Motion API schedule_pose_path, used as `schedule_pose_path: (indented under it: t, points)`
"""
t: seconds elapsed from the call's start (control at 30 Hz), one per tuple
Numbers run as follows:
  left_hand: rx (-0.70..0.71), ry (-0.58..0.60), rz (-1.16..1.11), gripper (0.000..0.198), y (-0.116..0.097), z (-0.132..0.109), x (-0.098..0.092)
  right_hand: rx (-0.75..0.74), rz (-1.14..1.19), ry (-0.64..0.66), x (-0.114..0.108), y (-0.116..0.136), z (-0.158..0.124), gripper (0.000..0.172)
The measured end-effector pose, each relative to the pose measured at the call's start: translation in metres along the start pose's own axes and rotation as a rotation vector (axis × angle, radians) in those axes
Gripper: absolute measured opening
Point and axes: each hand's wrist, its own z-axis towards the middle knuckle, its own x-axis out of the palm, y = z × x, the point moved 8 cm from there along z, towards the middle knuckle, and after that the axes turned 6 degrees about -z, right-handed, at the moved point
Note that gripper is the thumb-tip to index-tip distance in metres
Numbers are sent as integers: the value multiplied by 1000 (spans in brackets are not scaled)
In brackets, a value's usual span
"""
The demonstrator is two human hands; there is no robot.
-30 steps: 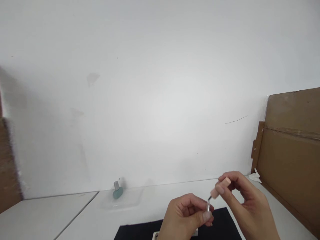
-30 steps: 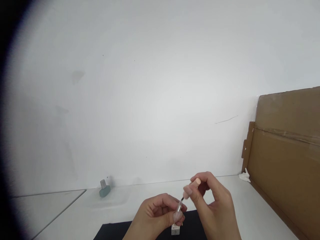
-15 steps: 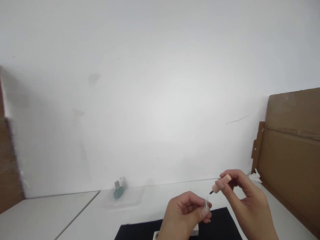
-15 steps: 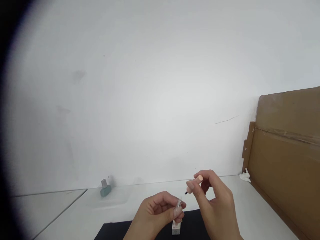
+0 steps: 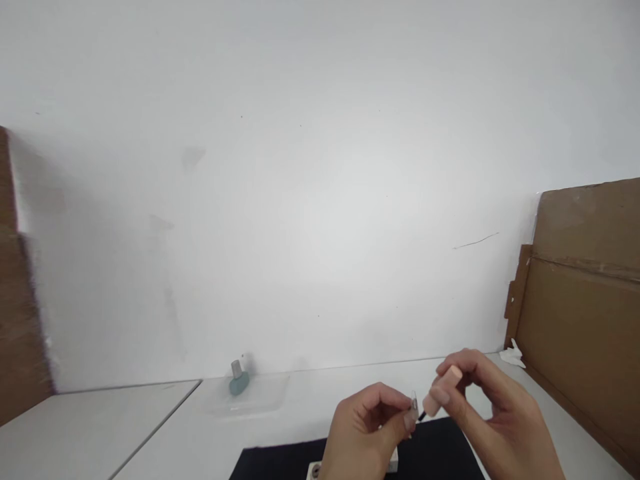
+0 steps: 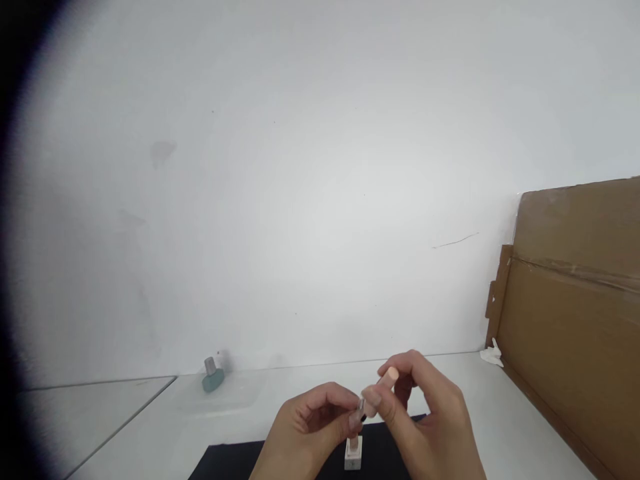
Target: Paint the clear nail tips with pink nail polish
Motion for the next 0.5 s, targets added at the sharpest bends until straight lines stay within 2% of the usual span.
schedule_pose_path:
  t: [0.07,0.23,0.4,0.5]
  points:
    - [17,-6,38,15,1,0,-1,-17,-6,40,3,1,0,27]
    - [27,11,92,14,3,1,-1,2,-78,-83,-5,-1,-1,28]
    - [59,17,133,16,2,2,0,-66,-35,53,5,3,-1,28]
    - [49,11,145,11,5,2,-1,-27,-75,-34,-1,0,-1,27]
